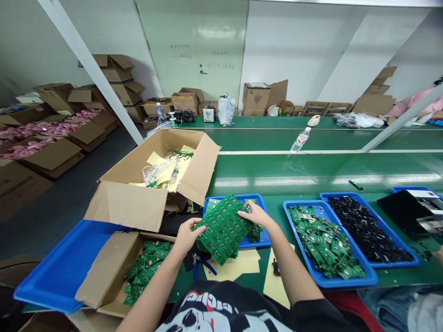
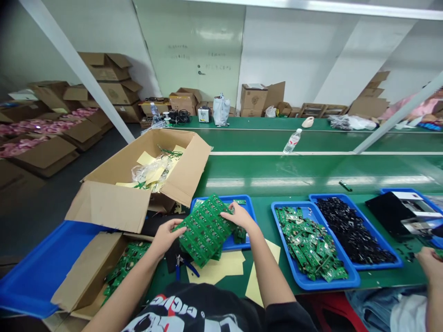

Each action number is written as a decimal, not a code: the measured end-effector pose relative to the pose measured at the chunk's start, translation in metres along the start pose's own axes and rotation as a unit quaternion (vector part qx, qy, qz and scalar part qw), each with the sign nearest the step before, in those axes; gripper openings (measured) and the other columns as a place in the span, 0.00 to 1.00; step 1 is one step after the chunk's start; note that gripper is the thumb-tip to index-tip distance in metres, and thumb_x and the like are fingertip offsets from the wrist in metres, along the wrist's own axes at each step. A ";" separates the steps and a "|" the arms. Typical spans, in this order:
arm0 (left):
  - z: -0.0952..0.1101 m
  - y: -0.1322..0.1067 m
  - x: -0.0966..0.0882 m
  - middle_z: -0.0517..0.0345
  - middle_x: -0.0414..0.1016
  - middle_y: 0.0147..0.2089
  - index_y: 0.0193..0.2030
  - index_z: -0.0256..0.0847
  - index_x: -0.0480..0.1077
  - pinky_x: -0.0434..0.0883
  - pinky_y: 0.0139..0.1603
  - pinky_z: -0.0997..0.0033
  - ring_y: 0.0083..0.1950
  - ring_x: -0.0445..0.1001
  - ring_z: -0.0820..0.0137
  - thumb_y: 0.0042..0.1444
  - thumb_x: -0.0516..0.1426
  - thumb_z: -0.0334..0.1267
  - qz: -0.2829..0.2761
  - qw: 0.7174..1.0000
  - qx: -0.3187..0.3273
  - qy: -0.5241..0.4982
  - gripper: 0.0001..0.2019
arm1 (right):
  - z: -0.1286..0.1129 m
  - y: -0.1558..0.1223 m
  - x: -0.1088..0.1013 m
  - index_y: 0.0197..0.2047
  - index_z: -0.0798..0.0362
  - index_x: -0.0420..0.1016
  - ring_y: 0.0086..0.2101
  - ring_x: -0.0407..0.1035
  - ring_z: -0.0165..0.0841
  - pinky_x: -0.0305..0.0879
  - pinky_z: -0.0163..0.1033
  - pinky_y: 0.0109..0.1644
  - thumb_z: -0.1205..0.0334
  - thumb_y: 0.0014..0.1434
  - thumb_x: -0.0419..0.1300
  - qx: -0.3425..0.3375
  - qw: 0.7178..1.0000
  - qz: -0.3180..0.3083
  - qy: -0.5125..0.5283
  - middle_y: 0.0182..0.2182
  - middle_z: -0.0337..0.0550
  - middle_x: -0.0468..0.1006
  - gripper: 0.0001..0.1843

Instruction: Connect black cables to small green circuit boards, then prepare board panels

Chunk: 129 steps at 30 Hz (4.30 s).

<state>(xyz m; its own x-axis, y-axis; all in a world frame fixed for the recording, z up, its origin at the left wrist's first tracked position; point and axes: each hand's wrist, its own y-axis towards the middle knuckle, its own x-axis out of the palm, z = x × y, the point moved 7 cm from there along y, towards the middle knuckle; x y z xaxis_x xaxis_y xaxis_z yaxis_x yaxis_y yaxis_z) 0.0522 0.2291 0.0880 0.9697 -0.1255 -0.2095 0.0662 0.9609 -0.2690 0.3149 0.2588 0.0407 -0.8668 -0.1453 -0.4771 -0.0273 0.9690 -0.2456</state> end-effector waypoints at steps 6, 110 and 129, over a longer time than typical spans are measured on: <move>0.025 0.030 0.023 0.58 0.74 0.25 0.32 0.35 0.69 0.67 0.25 0.73 0.24 0.71 0.72 0.34 0.65 0.45 -0.058 0.986 -0.042 -0.152 0.19 | 0.006 -0.032 0.010 0.31 0.57 0.72 0.28 0.72 0.37 0.67 0.41 0.32 0.39 0.42 0.60 0.005 0.972 -0.083 0.218 0.25 0.44 0.77 0.27; 0.030 0.018 0.085 0.52 0.58 0.48 0.38 0.47 0.75 0.71 0.41 0.66 0.51 0.64 0.61 0.49 0.58 0.38 -0.067 0.955 0.188 0.221 0.08 | 0.000 -0.077 0.003 0.36 0.55 0.72 0.32 0.74 0.41 0.71 0.44 0.38 0.63 0.40 0.66 0.094 0.834 0.057 0.540 0.31 0.46 0.79 0.16; -0.010 0.038 0.132 0.50 0.70 0.33 0.36 0.35 0.70 0.65 0.40 0.65 0.40 0.69 0.60 0.47 0.58 0.38 -0.117 0.923 0.103 0.353 0.10 | 0.122 -0.088 0.016 0.31 0.56 0.72 0.28 0.75 0.39 0.72 0.44 0.37 0.67 0.44 0.63 0.213 0.825 0.127 0.507 0.25 0.44 0.79 0.08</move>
<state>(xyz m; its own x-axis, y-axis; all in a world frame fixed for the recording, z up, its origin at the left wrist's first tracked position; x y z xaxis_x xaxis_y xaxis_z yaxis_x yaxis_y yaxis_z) 0.1800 0.2463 0.0408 0.5339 -0.3949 -0.7477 0.3686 0.9045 -0.2145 0.3644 0.1465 -0.0481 -0.7945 0.5034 0.3396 0.2099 0.7524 -0.6244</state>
